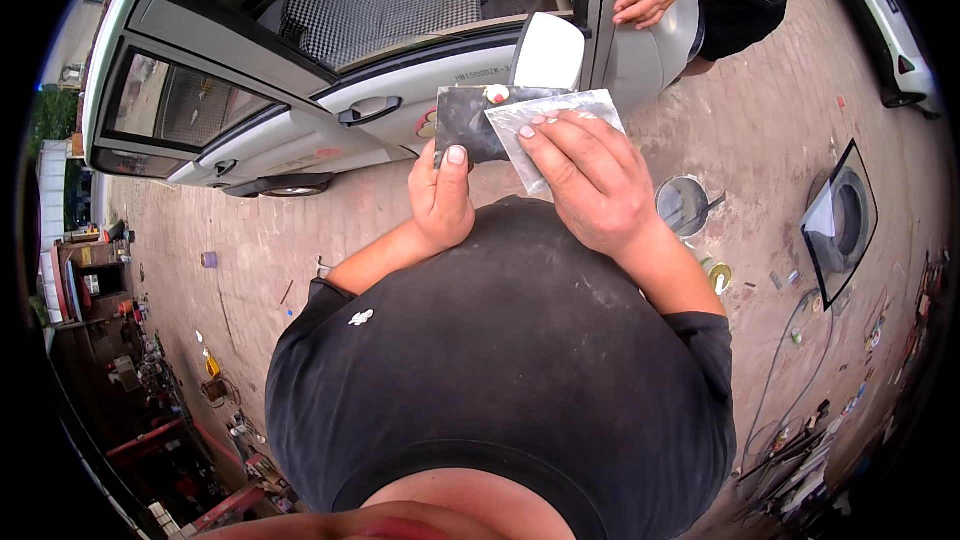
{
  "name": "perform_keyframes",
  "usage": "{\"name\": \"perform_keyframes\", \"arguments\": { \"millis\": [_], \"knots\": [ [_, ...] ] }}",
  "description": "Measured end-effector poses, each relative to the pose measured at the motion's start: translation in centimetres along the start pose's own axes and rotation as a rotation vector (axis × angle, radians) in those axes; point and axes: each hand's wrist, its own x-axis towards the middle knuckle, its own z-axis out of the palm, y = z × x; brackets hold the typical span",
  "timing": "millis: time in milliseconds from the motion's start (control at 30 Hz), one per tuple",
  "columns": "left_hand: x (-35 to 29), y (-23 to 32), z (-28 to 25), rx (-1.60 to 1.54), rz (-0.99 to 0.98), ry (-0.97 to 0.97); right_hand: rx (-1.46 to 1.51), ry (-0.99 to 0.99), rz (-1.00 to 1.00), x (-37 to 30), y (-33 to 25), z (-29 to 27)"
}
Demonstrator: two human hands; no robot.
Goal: The person kneels on the ground and mixes a yellow paste on a plastic sheet using a metal scraper. They then apply the paste to the door frame of a white car and smooth it with the scraper.
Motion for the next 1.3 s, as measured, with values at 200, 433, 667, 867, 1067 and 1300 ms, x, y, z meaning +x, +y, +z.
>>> {"name": "perform_keyframes", "arguments": {
  "millis": [200,433,667,867,1067,1300],
  "knots": [
    [0.4,-0.3,-2.0,-0.031,-0.049,-0.052,-0.068,-0.072,0.059,0.5,-1.0,1.7],
    [0.3,-0.8,-3.8,-0.049,-0.074,-0.085,-0.067,-0.069,0.089,1.2,-1.7,3.0],
    [0.0,-1.1,-3.8,-0.225,-0.082,-0.019,-0.078,-0.051,0.084,1.9,-2.7,3.3],
    [-0.7,-0.8,-4.4,-0.227,-0.09,-0.059,-0.059,-0.026,0.061,1.9,-3.3,3.4],
    [-1.5,-1.2,-4.3,-0.199,-0.061,-0.015,-0.05,-0.025,0.074,1.8,-4.0,3.2],
    [-2.1,-1.0,-4.2,-0.211,-0.039,-0.018,-0.034,-0.008,0.069,1.5,-4.2,2.9]
  ]
}}
